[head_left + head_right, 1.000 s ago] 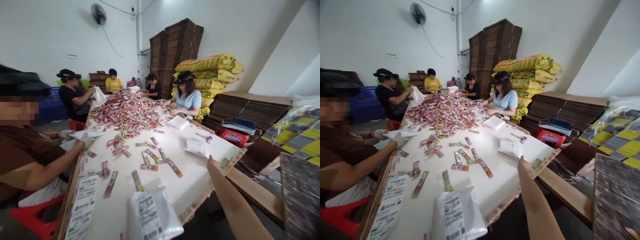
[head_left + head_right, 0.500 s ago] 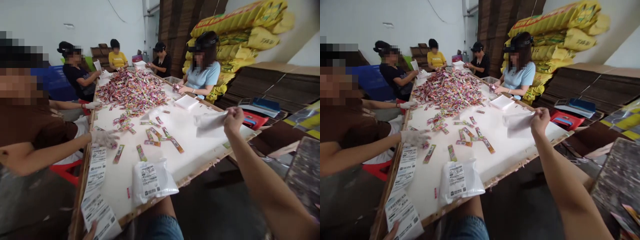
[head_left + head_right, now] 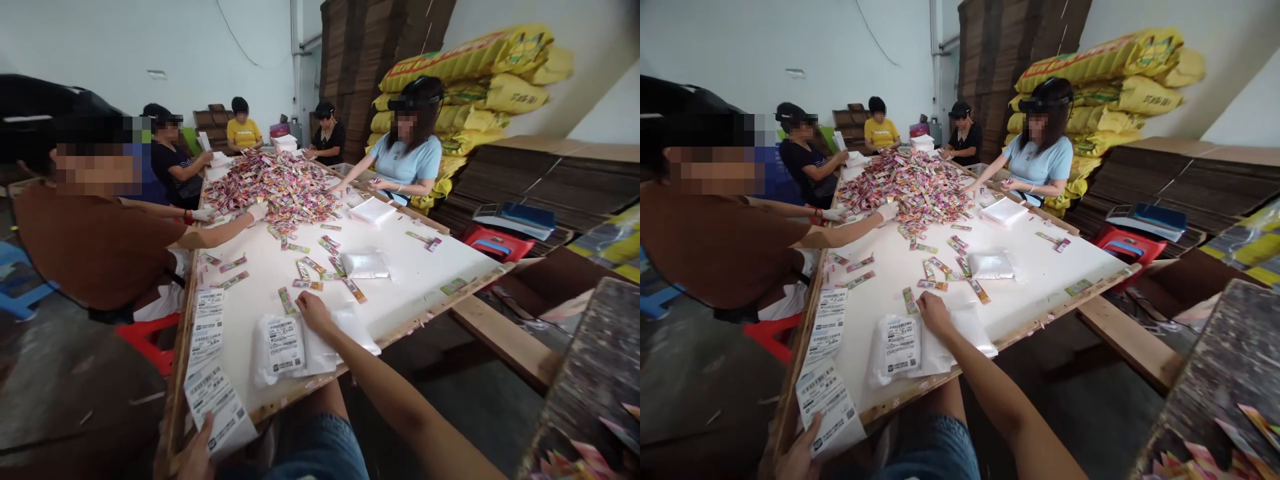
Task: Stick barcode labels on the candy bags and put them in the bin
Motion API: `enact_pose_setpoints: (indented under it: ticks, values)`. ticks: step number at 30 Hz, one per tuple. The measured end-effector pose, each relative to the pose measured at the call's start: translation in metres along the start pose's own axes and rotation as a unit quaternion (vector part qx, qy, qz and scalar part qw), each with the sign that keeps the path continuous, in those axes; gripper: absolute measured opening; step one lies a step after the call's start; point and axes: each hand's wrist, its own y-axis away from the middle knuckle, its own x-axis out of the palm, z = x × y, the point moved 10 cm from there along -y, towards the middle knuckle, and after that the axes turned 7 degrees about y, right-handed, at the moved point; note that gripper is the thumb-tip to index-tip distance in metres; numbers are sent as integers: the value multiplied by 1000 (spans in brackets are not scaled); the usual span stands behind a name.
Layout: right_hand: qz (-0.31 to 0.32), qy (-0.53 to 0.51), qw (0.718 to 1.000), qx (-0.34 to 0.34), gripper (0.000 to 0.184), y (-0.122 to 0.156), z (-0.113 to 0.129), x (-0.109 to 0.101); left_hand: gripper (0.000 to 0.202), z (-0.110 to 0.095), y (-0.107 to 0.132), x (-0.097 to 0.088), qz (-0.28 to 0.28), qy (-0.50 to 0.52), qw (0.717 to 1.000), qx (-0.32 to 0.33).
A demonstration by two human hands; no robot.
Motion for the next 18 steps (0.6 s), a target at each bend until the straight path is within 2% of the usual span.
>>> enact_pose_setpoints:
  ticks: [3,5,6,8,10,11,12,14,16,18]
  values:
    - [-39,48,994,-85,33,17,15,-10,52,5,2,-2,6,-9,1000,-24]
    - [-48,109,983,-143,46,38,20,-5,54,3,4,-1,11,-6,1000,-18]
    - [-44,133,978,-154,52,48,19,0,54,0,6,1,15,-3,1000,-12]
    - [-30,141,981,-131,62,63,16,6,50,-7,12,8,30,6,1000,2]
    - [-25,81,992,-97,63,75,25,2,45,-16,18,19,66,4,997,32]
    - [-11,21,995,-94,64,82,38,-1,43,-21,21,24,87,-5,995,52]
    - [18,-51,993,-107,66,90,55,-2,41,-25,24,30,109,-23,991,74]
    - [90,-187,967,-146,69,111,98,-6,36,-28,30,38,149,-76,980,111]
    - [127,-257,945,-156,53,128,127,-13,30,-27,36,44,185,-133,965,131]
    - [114,-258,949,-138,24,138,134,-18,29,-22,45,50,225,-152,956,115]
